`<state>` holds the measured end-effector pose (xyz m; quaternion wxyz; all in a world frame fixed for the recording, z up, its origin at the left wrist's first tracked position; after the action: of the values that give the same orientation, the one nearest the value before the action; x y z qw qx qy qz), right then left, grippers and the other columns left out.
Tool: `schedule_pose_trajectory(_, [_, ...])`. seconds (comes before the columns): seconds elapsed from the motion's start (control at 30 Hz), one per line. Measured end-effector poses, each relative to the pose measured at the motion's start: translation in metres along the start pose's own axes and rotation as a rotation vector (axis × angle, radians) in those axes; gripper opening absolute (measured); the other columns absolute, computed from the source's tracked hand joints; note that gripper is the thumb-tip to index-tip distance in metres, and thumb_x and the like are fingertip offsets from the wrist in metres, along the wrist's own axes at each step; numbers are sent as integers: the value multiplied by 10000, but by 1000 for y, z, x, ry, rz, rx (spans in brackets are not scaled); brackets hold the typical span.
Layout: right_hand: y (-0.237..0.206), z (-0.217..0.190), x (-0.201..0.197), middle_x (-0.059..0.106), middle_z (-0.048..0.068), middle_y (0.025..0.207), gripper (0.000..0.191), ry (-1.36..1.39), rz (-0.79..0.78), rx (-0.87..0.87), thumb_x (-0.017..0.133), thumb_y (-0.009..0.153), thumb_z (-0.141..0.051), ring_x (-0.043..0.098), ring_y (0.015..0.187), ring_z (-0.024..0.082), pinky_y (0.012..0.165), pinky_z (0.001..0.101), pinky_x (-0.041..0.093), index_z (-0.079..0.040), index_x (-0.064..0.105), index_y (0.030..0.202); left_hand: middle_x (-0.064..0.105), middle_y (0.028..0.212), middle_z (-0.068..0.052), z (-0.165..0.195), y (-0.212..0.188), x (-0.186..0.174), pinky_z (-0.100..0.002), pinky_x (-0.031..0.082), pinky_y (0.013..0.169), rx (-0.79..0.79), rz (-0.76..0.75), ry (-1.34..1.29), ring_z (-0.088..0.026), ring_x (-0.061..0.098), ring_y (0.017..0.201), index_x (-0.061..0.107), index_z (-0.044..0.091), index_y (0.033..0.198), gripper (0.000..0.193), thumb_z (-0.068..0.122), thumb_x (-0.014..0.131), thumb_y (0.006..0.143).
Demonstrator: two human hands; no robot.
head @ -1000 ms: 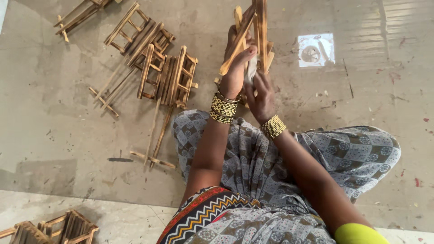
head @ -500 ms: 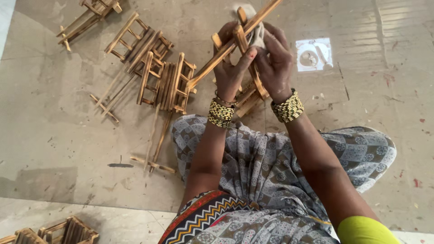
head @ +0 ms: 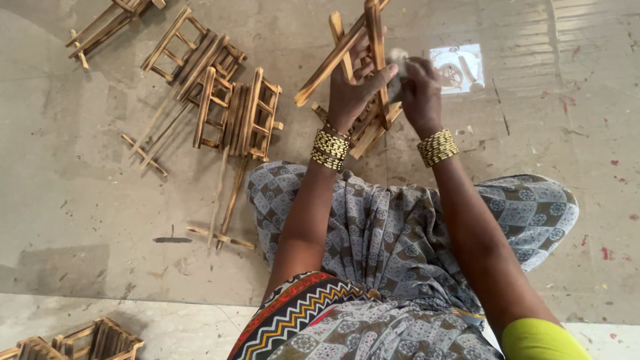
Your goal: The person sits on the floor wiping small wooden toy carts and chairs one at a time with a cloth, turning each piece to clean its sides and slats, then setting the wiped piece aside with the others.
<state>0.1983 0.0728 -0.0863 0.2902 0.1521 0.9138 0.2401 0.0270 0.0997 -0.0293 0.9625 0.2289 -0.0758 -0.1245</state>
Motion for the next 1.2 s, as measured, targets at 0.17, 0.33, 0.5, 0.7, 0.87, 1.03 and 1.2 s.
schedule_pose_trajectory(0.17, [-29,-16,8,586,199,1352,300,-106,-66,-349,644,952,100,601,1229,373,1011,446,572,37,681,1243,651,1378,-136,-14,7,3,-352,614,978,88,11,-164,-190,714,1215,540,22,1404,615,162,859,898])
schedule_pose_trajectory(0.33, [-10,3,3,597,202,1274,172,-177,-42,-212,662,882,77,621,1138,360,894,439,585,13,679,1040,759,1085,-180,-25,0,15,-357,624,804,-111,36,-65,-201,742,967,646,-48,1264,500,189,852,875])
schedule_pose_trajectory(0.5, [-18,11,27,595,182,1171,154,-209,-17,-256,688,892,57,625,1053,357,847,457,570,48,670,1044,790,921,-96,-16,13,10,-308,640,692,-43,136,-7,-159,808,801,667,-29,1137,392,188,829,853])
schedule_pose_trajectory(0.7, [-85,-3,24,621,169,1234,159,-64,-24,37,667,968,17,684,1027,311,810,413,618,17,714,1120,706,1045,-70,-5,11,6,-268,634,774,106,163,-250,-111,689,939,592,-13,1253,455,50,827,868])
schedule_pose_trajectory(0.87, [-80,-55,29,527,211,1357,254,-76,97,-247,650,920,35,651,1122,394,855,451,646,-88,711,1134,738,1080,-111,-9,8,4,-295,657,808,41,123,-244,-150,744,951,627,-35,1217,371,27,817,905])
schedule_pose_trajectory(1.03, [-61,-72,34,537,159,1149,409,-255,23,-165,716,874,14,647,856,323,648,458,562,-74,666,1270,743,1090,-121,-12,2,1,-310,660,804,11,147,-191,-166,753,958,632,-53,1219,376,9,817,898])
schedule_pose_trajectory(1.2, [-92,-69,28,537,101,1116,371,-175,-35,-236,725,913,6,631,886,304,712,452,552,-81,655,1267,717,1131,-124,-9,3,6,-318,643,866,23,136,-347,-164,732,997,601,-49,1254,415,-18,809,896])
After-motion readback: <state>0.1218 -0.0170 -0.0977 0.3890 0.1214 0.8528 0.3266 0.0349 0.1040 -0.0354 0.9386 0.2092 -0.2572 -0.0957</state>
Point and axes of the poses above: each hand's wrist, its own y-axis towards the middle knuckle, its own x-axis out of the palm, z = x × y, the point moved 3 cm from there along y, towards the middle knuckle
